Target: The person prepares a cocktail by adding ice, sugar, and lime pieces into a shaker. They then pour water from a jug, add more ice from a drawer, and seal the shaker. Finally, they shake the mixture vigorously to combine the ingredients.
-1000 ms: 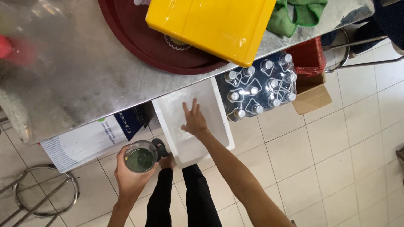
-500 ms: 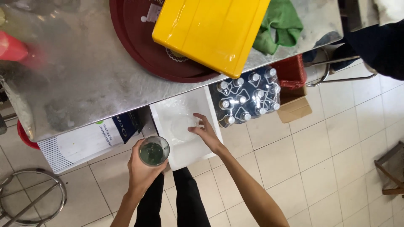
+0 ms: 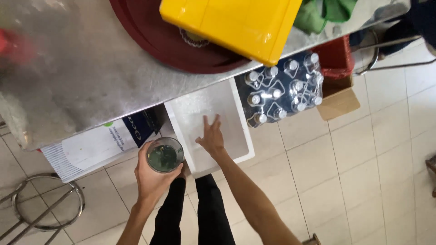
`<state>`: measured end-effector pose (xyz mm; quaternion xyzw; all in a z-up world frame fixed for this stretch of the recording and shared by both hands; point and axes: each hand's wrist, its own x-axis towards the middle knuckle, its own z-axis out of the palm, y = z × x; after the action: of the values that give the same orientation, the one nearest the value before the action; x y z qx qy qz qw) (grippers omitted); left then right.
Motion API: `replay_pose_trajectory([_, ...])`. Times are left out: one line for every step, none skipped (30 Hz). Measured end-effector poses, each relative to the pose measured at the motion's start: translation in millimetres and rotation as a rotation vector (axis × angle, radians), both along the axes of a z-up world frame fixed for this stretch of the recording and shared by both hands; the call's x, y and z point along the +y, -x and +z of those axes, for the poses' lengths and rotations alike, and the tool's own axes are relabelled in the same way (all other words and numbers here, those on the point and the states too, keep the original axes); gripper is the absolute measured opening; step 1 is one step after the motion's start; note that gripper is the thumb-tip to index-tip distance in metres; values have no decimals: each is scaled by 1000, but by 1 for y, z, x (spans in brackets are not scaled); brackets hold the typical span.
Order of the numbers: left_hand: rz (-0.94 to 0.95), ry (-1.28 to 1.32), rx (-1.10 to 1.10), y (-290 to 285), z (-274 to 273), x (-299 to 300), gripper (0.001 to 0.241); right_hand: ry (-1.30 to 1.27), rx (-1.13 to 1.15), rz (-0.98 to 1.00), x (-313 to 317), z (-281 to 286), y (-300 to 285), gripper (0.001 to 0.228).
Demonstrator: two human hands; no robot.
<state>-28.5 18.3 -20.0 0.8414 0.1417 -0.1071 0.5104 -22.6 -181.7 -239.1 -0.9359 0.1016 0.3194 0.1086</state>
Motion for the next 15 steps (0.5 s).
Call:
replay_pose_trajectory([-5, 0, 12, 2, -3, 1, 100, 0, 12, -5, 4, 25, -1, 111])
replay_pose_trajectory([15, -28, 30, 1, -6, 0, 99, -53, 58, 6, 4, 50, -7, 104])
replay_pose_trajectory([35, -57, 47, 1, -7, 0, 98, -106, 104, 16, 5, 77, -14, 97])
replay_pose_trajectory([38, -53, 48, 2, -9, 2, 98, -102, 105, 20, -2, 75, -11, 97])
replay_pose_trajectory([25, -51, 38, 4, -10, 3, 98, -161, 162, 29, -8, 75, -9, 99])
replay_pose_trajectory([8, -51, 23, 3, -12, 6, 97, -220, 214, 34, -14, 74, -8, 100])
replay_pose_trajectory([6, -48, 20, 1, -11, 5, 97, -217, 210, 33, -19, 69, -6, 100])
replay_pose_trajectory([7, -48, -20, 0, -9, 4, 96, -272, 235, -20, -25, 64, -2, 102])
replay_pose_trajectory([8, -48, -59, -2, -7, 3, 94, -326, 261, -73, -30, 60, 1, 104])
replay_pose_trajectory([7, -44, -63, -2, -7, 3, 94, -322, 257, -75, -35, 63, 1, 104])
replay_pose_trajectory([1, -42, -80, -3, -8, 3, 95, -393, 279, -178, -39, 66, 0, 102])
replay_pose_trajectory([-5, -40, -95, -3, -9, 3, 96, -463, 302, -284, -43, 70, 0, 101])
replay_pose_trajectory([-8, -36, -97, -3, -8, 3, 96, -459, 299, -287, -47, 88, -3, 101])
replay_pose_trajectory([-12, -26, -119, -4, -8, 3, 95, -547, 279, -405, -50, 105, -8, 98])
replay_pose_trajectory([-16, -16, -141, -5, -7, 3, 94, -636, 256, -523, -53, 122, -12, 95])
